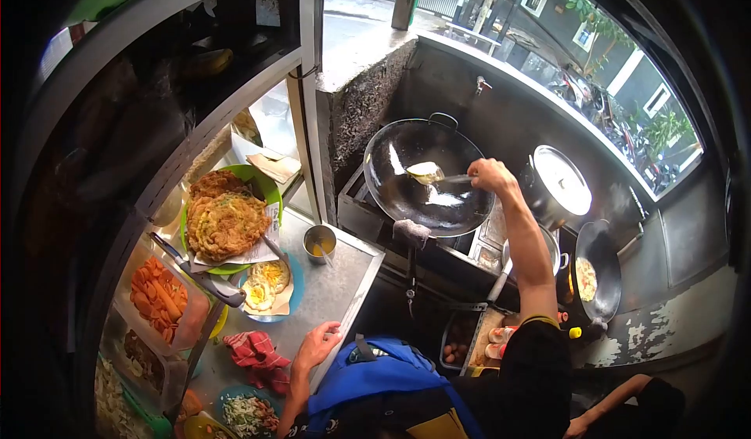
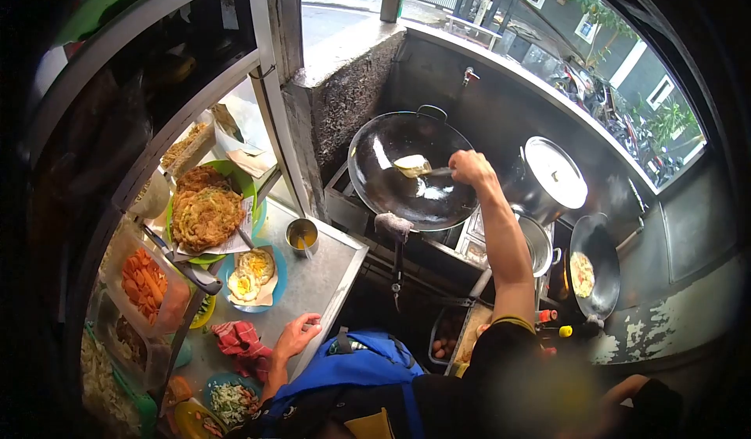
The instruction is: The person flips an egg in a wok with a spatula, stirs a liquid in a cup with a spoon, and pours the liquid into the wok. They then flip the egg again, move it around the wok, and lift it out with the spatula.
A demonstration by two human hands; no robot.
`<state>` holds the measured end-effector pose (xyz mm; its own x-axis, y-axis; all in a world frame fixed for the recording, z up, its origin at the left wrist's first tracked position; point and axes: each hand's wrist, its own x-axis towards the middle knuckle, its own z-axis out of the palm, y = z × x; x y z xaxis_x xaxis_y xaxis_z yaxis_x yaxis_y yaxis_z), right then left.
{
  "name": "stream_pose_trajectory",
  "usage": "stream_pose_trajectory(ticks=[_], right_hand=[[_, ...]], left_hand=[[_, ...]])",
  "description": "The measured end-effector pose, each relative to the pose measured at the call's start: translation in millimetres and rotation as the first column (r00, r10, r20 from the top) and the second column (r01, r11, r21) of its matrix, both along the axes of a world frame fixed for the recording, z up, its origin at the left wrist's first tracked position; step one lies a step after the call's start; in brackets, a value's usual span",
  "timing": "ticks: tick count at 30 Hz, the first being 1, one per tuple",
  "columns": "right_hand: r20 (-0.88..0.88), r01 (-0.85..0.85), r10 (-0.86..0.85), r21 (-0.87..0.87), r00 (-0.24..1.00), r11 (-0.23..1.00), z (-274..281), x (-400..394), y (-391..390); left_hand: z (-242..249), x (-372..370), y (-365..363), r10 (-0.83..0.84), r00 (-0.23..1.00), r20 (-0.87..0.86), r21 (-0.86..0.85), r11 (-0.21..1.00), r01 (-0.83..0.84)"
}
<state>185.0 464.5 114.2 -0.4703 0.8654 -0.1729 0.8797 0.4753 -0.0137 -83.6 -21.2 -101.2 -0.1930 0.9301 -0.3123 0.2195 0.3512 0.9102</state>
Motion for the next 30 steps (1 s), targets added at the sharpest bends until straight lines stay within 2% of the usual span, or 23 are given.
stream_pose_trajectory(ticks=[6,11,14,16,18,23,27,30], right_hand=[[-0.041,0.01,-0.008,0.049,0.999,0.999,31,-25,18],[-0.095,0.035,-0.027,0.079,0.995,0.996,34,-6,11],[-0.019,0.014,-0.012,0.078,1.0,0.997,32,14,5],[0.107,-0.003,0.002,0.002,0.994,1.0,40,23,-6],[0.109,0.029,-0.027,-0.015,0.994,0.999,37,35,-12],[0.264,0.062,-0.033,-0.1,0.964,0.993,48,50,-27],[0.283,0.055,-0.011,-0.148,0.959,0.987,51,51,-30],[0.212,0.017,0.02,-0.174,0.977,0.985,32,46,-25]], left_hand=[[0,3,0,-0.005,1.0,-0.005,0.028,1.0,0.005],[5,3,-1,-0.006,1.0,-0.001,0.012,1.0,0.006],[2,3,0,-0.026,1.0,0.002,0.011,1.0,0.026],[-2,4,2,-0.059,0.998,0.012,0.026,0.998,0.058],[3,5,7,-0.07,0.998,0.001,-0.005,0.998,0.07],[2,4,15,-0.119,0.993,0.021,0.006,0.993,0.119],[4,4,18,-0.131,0.991,0.019,0.002,0.991,0.131],[-1,7,19,-0.139,0.99,0.02,-0.014,0.99,0.14]])
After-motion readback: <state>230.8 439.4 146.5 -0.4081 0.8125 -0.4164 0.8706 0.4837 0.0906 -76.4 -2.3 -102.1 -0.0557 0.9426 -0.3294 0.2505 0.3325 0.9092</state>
